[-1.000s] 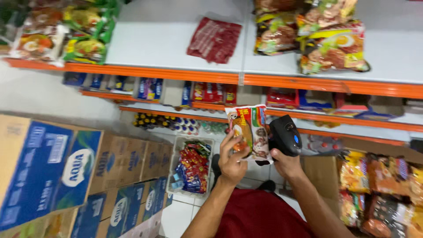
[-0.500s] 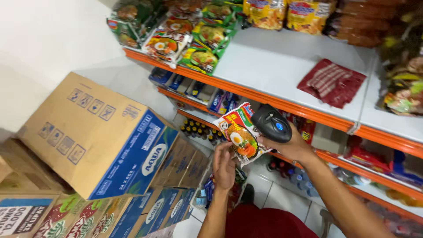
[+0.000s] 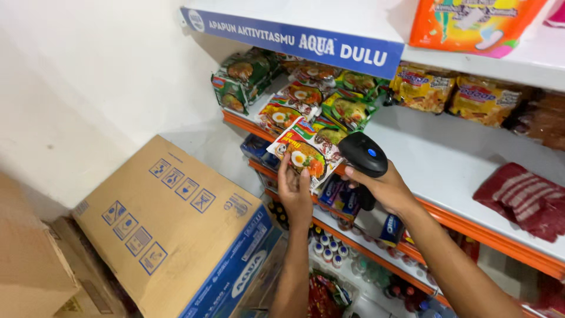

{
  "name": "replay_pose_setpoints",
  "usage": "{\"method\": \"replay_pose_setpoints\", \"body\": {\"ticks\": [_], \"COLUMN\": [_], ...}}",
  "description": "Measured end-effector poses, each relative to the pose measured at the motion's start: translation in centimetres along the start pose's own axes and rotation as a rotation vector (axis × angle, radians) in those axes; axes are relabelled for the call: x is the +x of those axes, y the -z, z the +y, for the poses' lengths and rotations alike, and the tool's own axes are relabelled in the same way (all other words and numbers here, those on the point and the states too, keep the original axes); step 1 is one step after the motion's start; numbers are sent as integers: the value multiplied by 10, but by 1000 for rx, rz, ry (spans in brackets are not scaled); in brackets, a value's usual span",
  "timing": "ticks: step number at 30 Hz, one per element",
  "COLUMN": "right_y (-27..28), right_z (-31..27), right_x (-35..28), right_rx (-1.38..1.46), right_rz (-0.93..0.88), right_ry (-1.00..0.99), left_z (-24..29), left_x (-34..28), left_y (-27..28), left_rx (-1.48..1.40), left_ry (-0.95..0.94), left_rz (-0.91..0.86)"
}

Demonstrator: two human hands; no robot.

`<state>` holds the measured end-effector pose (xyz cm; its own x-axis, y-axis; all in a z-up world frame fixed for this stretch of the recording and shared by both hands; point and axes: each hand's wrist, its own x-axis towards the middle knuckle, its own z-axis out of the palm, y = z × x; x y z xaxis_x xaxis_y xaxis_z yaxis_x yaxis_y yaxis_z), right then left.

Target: The person scans the barcodes on instant noodle packets using a handheld barcode scanner.

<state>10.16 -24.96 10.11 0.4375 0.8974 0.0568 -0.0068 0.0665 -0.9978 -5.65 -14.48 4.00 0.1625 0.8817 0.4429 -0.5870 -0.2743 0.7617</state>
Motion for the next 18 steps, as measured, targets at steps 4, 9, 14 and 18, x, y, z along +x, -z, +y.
{"method": "replay_pose_setpoints", "body": {"ticks": [4, 9, 14, 18], "right_y": [-8, 0, 12, 16], "right_z": [-6, 6, 36, 45], "right_x": [21, 47, 62, 63], "right_rx": [-135, -423, -175, -76], "right_rz": [-1, 97, 22, 11], "right_ry": [-24, -83, -169, -149], "left_z": [-14, -15, -32, -43], "left_x": [45, 100, 142, 140], "left_y": [-4, -9, -6, -4], "left_rx": [33, 453, 766, 934], "left_ry": [-34, -233, -103, -239], "left_rz": [52, 57, 19, 42]}}
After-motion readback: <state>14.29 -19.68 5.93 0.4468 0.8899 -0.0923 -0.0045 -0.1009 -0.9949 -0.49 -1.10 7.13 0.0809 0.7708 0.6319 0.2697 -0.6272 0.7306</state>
